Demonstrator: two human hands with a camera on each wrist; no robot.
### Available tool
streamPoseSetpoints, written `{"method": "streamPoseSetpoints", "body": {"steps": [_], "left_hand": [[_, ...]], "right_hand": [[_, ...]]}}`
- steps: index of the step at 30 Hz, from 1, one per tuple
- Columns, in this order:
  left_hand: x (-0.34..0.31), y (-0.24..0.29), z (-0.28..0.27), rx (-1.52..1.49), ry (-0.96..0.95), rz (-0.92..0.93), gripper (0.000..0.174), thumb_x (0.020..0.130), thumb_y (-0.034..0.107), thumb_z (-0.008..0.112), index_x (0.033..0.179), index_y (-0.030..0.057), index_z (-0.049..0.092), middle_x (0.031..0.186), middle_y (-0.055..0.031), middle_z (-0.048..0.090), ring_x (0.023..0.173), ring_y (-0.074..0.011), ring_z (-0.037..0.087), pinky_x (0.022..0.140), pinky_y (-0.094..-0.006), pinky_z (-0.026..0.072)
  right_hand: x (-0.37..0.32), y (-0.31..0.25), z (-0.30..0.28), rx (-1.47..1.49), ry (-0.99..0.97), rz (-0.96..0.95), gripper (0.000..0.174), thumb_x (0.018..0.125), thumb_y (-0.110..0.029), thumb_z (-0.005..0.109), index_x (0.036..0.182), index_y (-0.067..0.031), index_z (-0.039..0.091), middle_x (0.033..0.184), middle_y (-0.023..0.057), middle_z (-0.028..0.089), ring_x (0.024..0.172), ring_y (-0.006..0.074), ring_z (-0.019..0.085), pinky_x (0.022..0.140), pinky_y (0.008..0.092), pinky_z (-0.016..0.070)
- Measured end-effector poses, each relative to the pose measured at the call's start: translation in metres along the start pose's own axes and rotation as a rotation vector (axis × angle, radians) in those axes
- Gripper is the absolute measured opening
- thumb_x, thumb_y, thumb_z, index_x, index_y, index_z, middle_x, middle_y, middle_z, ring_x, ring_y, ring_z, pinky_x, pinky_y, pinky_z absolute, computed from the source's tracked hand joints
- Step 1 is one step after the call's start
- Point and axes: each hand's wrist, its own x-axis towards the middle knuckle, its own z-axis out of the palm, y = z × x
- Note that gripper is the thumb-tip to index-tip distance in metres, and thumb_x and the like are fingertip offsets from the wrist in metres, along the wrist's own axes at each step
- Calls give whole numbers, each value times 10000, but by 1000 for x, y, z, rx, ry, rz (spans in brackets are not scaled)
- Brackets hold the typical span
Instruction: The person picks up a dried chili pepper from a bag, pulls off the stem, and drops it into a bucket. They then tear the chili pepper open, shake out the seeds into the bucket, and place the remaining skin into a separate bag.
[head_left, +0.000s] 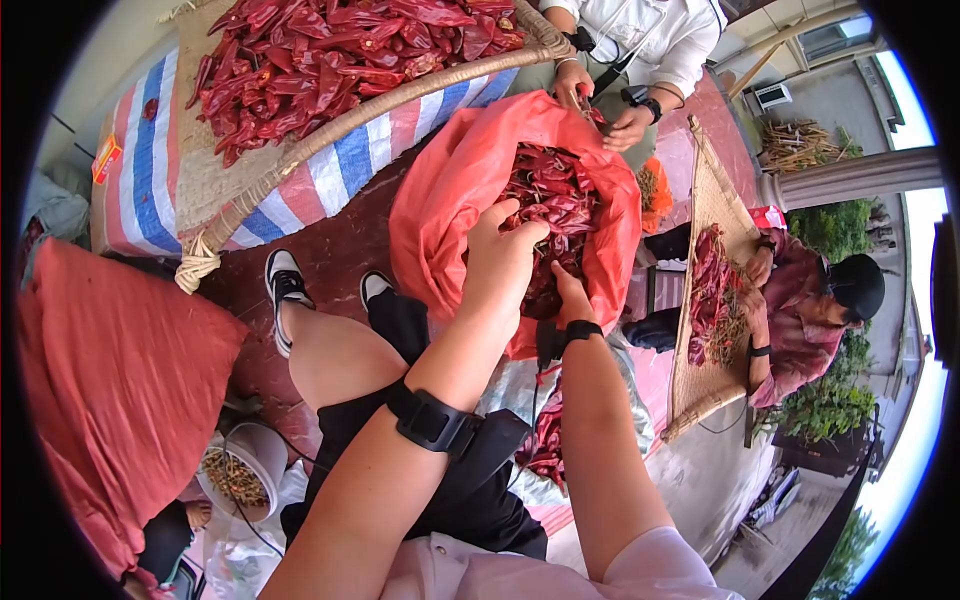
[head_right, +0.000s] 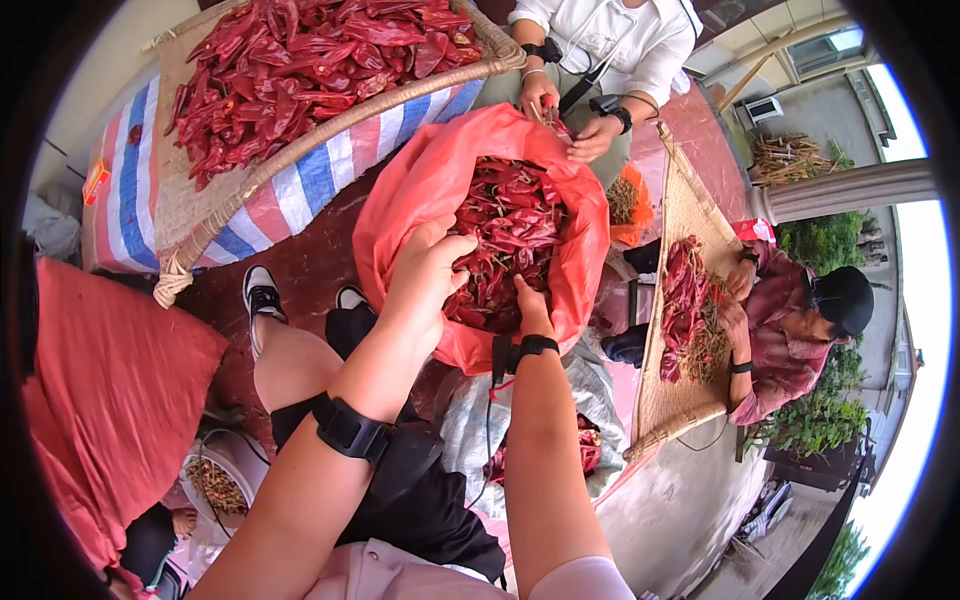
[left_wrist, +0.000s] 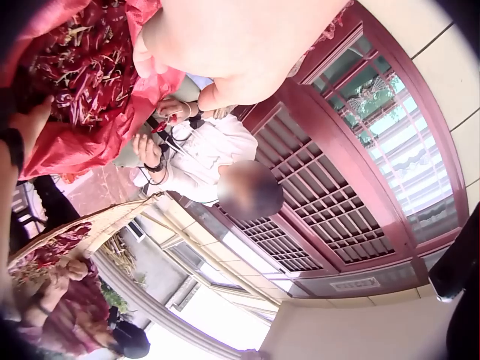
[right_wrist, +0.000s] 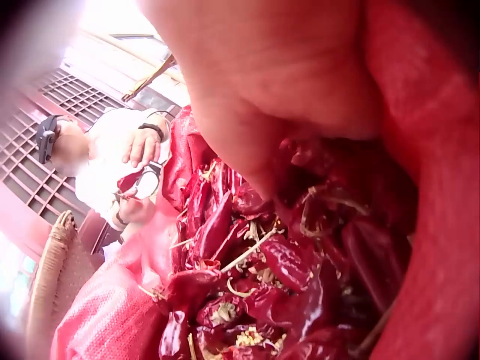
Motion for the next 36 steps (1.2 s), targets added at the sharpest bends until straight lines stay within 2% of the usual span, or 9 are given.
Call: {"method": "streamPoseSetpoints", "body": {"steps": [2, 4, 8, 16, 22, 26, 32, 34, 36], "left_hand": [[2, -1, -2, 95, -93, -35, 528, 765, 195, 575, 1237, 41, 394, 1124, -19, 503, 958, -97, 461, 788, -280, 331], [2, 1, -3, 65, -101, -43, 535, 766, 196, 578, 1240, 38, 390, 1125, -20, 501, 961, -100, 462, 793, -280, 335], [-8, 13, 3, 23, -90, -98, 555, 767, 193, 582, 1258, 38, 375, 1123, -24, 498, 983, -106, 460, 814, -291, 347], [-9, 4, 4, -19, -66, -118, 541, 759, 177, 599, 1246, 61, 392, 1048, -18, 479, 991, -130, 437, 823, -326, 369], [-8, 3, 3, -4, -65, -120, 500, 755, 174, 612, 1208, 76, 423, 1100, -44, 458, 1066, -173, 411, 846, -357, 357], [-9, 7, -1, -2, -76, -113, 498, 755, 158, 607, 1208, 66, 422, 1121, -50, 455, 1086, -185, 407, 848, -357, 354], [-10, 11, -1, -1, -43, -113, 505, 749, 150, 607, 1213, 71, 424, 1110, -41, 464, 1072, -173, 413, 845, -359, 355], [-9, 11, 0, -5, -42, -118, 508, 746, 148, 607, 1214, 73, 424, 1104, -34, 465, 1059, -167, 416, 847, -360, 357], [-8, 9, 0, -9, -30, -135, 521, 745, 147, 605, 1226, 76, 418, 1114, -34, 462, 1061, -166, 416, 852, -361, 358]], "right_hand": [[-43, -28, 14, -71, 52, 61, 688, 788, -339, 586, 1328, -68, 256, 1190, 157, 490, 1068, 312, 496, 901, 419, 385], [-30, -19, 14, -223, 106, -39, 738, 768, -299, 616, 1344, -83, 207, 1226, 167, 454, 1077, 338, 480, 896, 431, 384], [-43, -22, 31, -27, 124, -245, 448, 749, -98, 545, 1136, 32, 362, 1004, 105, 517, 904, 215, 513, 818, 308, 402], [-89, -53, 73, -170, 156, -302, 494, 774, -287, 547, 1221, -137, 400, 1047, 115, 569, 990, 308, 524, 928, 378, 321], [-132, -99, 75, 626, -284, -139, 529, 823, -277, 555, 1280, -95, 361, 1125, 63, 484, 1026, 201, 457, 852, 321, 366], [-138, -108, 61, 449, -252, -379, 520, 831, -310, 561, 1228, 0, 427, 1173, 86, 503, 1049, 182, 470, 884, 310, 361], [-76, -47, 25, 458, 84, -111, 533, 836, -340, 535, 1215, 24, 443, 1141, 145, 522, 1023, 233, 499, 890, 326, 376], [-66, -22, 22, 452, -121, 169, 586, 839, -427, 497, 1293, -81, 363, 1282, 122, 427, 1085, 274, 473, 890, 418, 383], [-65, -11, 29, 396, -66, 82, 581, 859, -432, 459, 1235, 10, 431, 1174, 158, 500, 994, 269, 522, 847, 354, 414]]}}
